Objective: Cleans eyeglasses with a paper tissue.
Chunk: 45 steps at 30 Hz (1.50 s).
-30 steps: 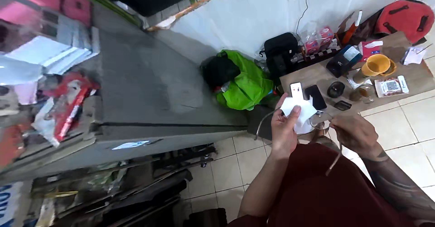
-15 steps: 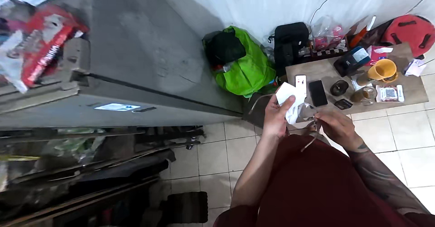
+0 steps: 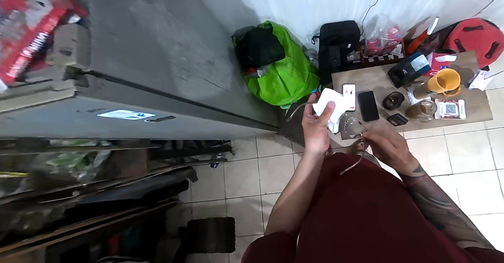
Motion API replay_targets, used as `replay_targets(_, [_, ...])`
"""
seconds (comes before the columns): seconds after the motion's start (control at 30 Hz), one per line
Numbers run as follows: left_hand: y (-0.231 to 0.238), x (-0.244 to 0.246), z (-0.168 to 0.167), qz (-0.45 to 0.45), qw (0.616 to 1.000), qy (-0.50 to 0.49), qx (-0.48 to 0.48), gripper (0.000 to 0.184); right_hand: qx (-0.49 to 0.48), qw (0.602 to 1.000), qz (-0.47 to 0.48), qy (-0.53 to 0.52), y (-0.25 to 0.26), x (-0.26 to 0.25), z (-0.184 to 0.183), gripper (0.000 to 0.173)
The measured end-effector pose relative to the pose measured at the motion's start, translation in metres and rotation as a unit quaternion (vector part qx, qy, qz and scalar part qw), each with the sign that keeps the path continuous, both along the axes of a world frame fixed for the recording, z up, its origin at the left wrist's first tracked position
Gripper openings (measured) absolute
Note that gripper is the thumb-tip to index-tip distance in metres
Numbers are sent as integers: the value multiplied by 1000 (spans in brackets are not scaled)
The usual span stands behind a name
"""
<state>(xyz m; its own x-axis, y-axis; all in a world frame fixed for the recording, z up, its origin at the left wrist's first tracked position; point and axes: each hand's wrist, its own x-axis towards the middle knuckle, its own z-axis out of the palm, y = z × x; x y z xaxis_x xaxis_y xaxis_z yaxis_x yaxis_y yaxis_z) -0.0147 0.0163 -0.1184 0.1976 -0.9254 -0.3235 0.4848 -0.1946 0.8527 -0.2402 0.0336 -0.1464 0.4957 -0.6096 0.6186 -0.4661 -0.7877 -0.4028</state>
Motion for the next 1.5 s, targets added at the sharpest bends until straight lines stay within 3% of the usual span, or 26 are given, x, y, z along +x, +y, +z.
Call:
replay_targets(0.17, [-7, 18, 2, -162, 986, 12, 48, 46, 24, 1000, 7, 19, 2, 5, -1, 20])
replay_targets(0.5, [2, 24, 4, -202, 976, 63, 44, 42, 29, 999, -4, 26, 2, 7, -4, 18])
replay_targets(0.6, [-4, 25, -3, -179, 981, 64, 30, 45, 31, 999, 0, 21, 3, 10, -5, 18])
replay_targets(0.8, [-3, 19, -8, -38, 999, 13, 8, 75, 25, 999, 6, 26, 3, 10, -5, 19])
replay_targets(0.9, [-2, 14, -10, 12, 1000, -6, -9, 75, 12, 1000, 6, 26, 4, 10, -3, 18])
replay_targets(0.97, [-1, 12, -8, -10, 1000, -17, -5, 68, 7, 1000, 11, 29, 4, 9, -3, 18])
replay_targets(1.13, [-1, 22, -2, -161, 987, -2, 27, 36, 19, 999, 12, 31, 4, 9, -3, 18])
replay_targets(1.23, [-3, 24, -2, -149, 988, 3, 26, 51, 27, 999, 14, 33, 4, 12, -4, 19])
replay_targets(1.33, [-10, 19, -8, -63, 998, 7, 0, 72, 24, 999, 15, 33, 3, 13, -4, 19])
replay_targets(1.4, [-19, 14, -15, 4, 999, 28, -30, 75, 20, 999, 14, 30, 3, 13, -4, 20])
replay_targets(1.5, [-8, 11, -10, 11, 1000, -21, -19, 69, 16, 999, 8, 30, 5, 13, -4, 18])
